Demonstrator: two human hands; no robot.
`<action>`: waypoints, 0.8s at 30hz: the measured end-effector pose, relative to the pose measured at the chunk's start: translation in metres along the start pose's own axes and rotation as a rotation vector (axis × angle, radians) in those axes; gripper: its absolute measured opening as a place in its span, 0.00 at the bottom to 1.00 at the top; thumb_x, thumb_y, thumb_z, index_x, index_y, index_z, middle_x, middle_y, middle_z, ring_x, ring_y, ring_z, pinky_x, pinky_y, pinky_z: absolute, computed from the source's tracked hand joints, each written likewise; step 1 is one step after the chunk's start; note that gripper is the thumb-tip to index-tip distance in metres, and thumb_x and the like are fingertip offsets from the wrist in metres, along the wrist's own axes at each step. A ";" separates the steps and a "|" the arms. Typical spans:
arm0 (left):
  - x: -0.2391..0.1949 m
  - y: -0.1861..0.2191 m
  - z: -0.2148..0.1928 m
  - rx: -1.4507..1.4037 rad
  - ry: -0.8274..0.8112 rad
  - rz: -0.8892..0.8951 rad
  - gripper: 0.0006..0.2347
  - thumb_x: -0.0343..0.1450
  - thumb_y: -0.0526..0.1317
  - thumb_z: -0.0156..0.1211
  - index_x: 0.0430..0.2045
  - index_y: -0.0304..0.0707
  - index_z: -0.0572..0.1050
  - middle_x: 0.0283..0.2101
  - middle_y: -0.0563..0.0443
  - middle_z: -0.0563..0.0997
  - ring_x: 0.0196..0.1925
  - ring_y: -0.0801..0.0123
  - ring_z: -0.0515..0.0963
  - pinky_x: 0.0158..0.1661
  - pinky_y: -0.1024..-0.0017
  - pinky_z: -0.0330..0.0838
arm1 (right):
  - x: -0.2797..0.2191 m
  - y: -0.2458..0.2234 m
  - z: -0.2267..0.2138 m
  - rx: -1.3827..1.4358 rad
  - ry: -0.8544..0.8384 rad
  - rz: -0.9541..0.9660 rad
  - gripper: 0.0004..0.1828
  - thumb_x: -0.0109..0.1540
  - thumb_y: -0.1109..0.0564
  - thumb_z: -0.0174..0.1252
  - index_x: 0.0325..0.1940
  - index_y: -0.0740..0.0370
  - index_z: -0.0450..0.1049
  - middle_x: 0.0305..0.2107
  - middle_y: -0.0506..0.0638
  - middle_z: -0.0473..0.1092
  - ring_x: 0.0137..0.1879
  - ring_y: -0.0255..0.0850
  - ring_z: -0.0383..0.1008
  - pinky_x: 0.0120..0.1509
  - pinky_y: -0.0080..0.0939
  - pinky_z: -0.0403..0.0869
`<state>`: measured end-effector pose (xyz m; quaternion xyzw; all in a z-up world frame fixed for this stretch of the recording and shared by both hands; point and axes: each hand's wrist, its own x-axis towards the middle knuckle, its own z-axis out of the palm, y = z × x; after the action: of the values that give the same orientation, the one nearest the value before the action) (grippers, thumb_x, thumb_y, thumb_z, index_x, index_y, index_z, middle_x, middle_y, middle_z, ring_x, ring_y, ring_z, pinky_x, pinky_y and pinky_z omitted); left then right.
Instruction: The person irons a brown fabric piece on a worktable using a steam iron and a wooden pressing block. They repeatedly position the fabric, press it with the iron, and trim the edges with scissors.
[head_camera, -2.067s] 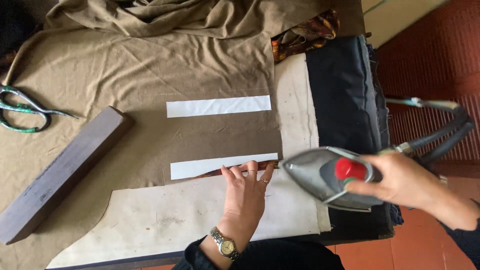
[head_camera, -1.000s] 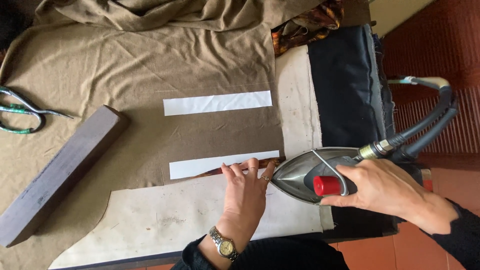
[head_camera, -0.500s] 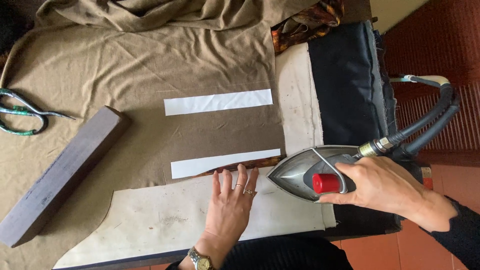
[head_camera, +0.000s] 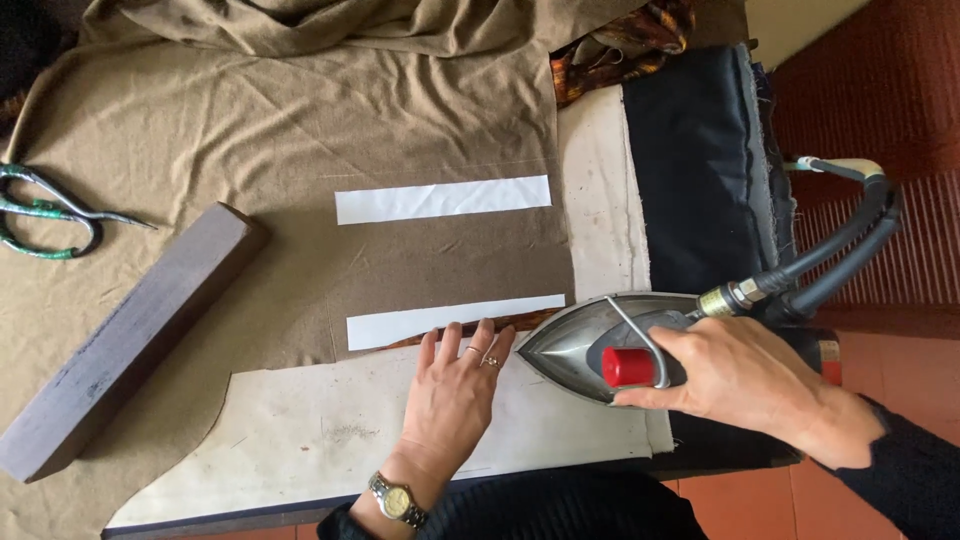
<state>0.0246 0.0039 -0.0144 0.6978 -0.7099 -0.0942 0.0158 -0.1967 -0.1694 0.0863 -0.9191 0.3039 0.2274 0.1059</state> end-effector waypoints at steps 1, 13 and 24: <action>0.002 -0.002 -0.003 0.000 -0.001 -0.001 0.25 0.67 0.33 0.43 0.62 0.48 0.60 0.59 0.51 0.65 0.54 0.50 0.65 0.56 0.51 0.58 | 0.001 -0.004 -0.003 0.000 0.000 -0.001 0.37 0.49 0.16 0.57 0.21 0.52 0.66 0.04 0.42 0.60 0.11 0.36 0.57 0.19 0.41 0.64; 0.027 -0.031 0.002 -0.419 0.279 -0.056 0.07 0.70 0.35 0.54 0.36 0.49 0.78 0.35 0.60 0.75 0.34 0.62 0.70 0.34 0.65 0.59 | 0.007 -0.026 -0.013 -0.024 -0.060 0.033 0.39 0.49 0.14 0.57 0.21 0.51 0.63 0.08 0.47 0.65 0.18 0.48 0.66 0.27 0.48 0.66; 0.033 -0.043 0.013 -0.358 0.072 -0.363 0.04 0.64 0.44 0.65 0.22 0.49 0.78 0.33 0.54 0.70 0.38 0.59 0.70 0.39 0.63 0.63 | 0.012 -0.037 -0.012 -0.021 -0.063 0.017 0.39 0.50 0.15 0.57 0.21 0.53 0.64 0.07 0.47 0.64 0.16 0.46 0.66 0.25 0.47 0.69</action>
<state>0.0639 -0.0280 -0.0374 0.8027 -0.5441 -0.1950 0.1472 -0.1618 -0.1505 0.0935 -0.9099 0.3058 0.2602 0.1040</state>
